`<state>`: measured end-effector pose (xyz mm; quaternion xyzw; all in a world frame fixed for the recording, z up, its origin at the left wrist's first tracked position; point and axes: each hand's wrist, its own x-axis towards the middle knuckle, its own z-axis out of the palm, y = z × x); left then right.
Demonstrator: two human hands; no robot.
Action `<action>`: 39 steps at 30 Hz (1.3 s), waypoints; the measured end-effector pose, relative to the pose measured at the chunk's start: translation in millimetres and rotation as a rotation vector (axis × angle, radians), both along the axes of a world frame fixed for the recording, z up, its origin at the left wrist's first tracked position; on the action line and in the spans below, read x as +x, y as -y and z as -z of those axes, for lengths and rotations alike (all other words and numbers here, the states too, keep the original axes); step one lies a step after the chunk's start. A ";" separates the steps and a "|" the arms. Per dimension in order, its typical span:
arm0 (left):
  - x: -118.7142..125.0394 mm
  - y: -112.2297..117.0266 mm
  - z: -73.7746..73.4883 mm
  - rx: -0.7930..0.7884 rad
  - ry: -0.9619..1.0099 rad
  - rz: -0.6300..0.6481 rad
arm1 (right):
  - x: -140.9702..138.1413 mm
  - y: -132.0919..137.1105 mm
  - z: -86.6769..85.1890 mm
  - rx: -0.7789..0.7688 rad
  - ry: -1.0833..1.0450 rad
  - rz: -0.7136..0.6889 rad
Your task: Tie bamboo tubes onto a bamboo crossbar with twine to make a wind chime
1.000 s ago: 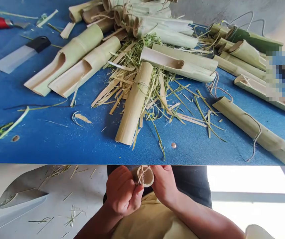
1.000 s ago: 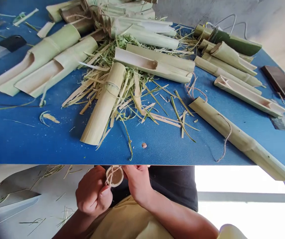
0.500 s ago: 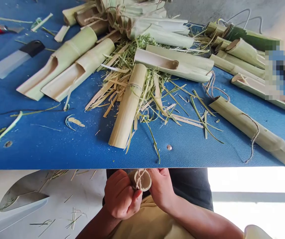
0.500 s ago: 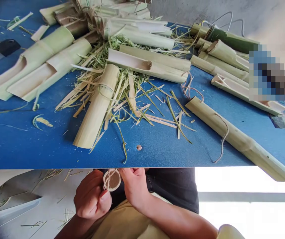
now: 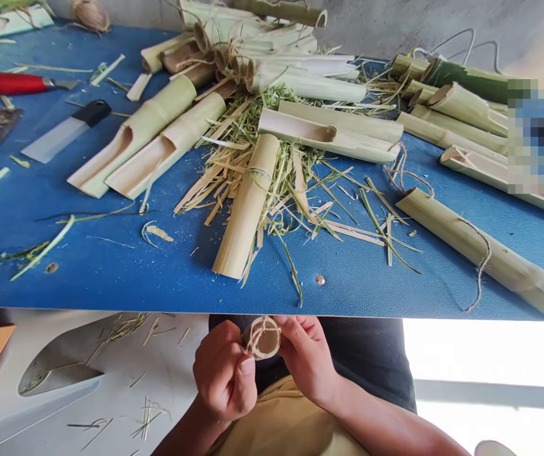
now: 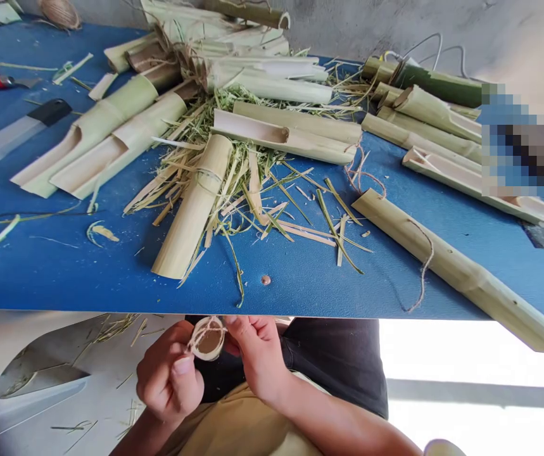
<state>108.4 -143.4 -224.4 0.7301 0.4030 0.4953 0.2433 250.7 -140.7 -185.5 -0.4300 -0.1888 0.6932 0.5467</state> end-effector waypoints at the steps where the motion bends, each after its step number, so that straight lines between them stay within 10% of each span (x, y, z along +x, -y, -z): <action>1: 2.1 -0.5 2.5 0.057 0.018 -0.013 | -0.6 -0.8 1.5 -0.044 -0.001 0.019; 6: 13.0 -11.0 4.8 0.256 0.078 -0.040 | -2.3 -5.8 5.1 -0.187 -0.018 0.083; 16: 26.0 -20.7 1.3 0.179 0.267 -0.165 | -2.8 -13.0 9.1 -0.153 -0.089 0.156; 25: 23.8 3.0 -0.5 -0.264 0.585 -0.056 | 0.6 3.7 -2.5 0.041 -0.022 -0.127; 31: 12.6 24.6 13.8 -0.188 0.479 0.008 | 3.8 12.2 -12.1 0.125 0.038 -0.207; 39: -27.2 19.9 -48.8 -0.100 0.554 -0.145 | 65.4 22.9 -51.5 0.310 0.381 -0.516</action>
